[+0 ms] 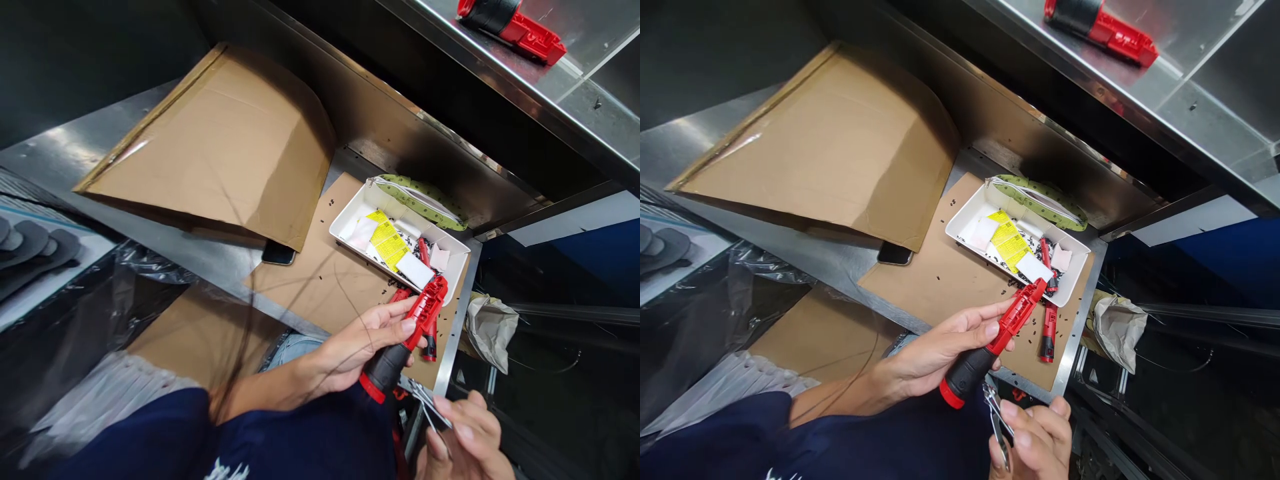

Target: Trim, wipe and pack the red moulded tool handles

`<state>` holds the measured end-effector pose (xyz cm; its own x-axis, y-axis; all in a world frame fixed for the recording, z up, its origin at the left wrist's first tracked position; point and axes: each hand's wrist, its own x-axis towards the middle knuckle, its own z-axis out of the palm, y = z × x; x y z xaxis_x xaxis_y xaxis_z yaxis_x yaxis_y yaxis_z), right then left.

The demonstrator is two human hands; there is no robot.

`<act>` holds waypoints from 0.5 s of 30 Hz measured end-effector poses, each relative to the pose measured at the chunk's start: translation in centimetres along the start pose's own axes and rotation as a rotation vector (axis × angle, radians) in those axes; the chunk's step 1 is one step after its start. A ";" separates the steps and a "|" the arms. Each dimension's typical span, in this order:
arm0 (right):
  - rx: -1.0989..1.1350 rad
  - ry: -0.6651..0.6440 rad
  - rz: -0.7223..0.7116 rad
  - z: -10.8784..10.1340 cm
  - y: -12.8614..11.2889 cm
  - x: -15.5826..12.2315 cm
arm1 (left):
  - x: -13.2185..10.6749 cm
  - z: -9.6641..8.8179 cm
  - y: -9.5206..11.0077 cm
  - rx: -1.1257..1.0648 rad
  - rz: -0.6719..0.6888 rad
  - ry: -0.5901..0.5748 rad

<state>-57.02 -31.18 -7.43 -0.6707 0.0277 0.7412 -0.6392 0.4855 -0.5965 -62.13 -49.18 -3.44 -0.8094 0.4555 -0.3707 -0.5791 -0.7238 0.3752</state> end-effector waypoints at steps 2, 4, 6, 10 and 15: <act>0.014 -0.078 0.036 0.0 0.1 0.0 | 0.0 0.0 0.0 0.002 0.000 0.004; 0.033 -0.121 0.044 0.3 -0.3 0.2 | 0.0 0.1 0.0 0.008 -0.011 0.012; 0.038 -0.130 0.036 0.7 -0.8 0.4 | 0.1 0.4 0.0 0.019 -0.017 0.011; 0.161 -0.009 0.159 1.0 -0.8 1.0 | 0.0 0.0 0.1 0.138 0.072 0.035; 0.175 -0.206 0.779 1.5 5.1 -0.4 | -0.7 -7.1 -0.3 0.767 0.191 0.057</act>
<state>-60.61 -30.04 -11.20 -0.9908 0.1309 0.0342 -0.0005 0.2495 -0.9684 -60.69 -53.01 -9.31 -0.9075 0.3165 -0.2761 -0.3529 -0.2184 0.9098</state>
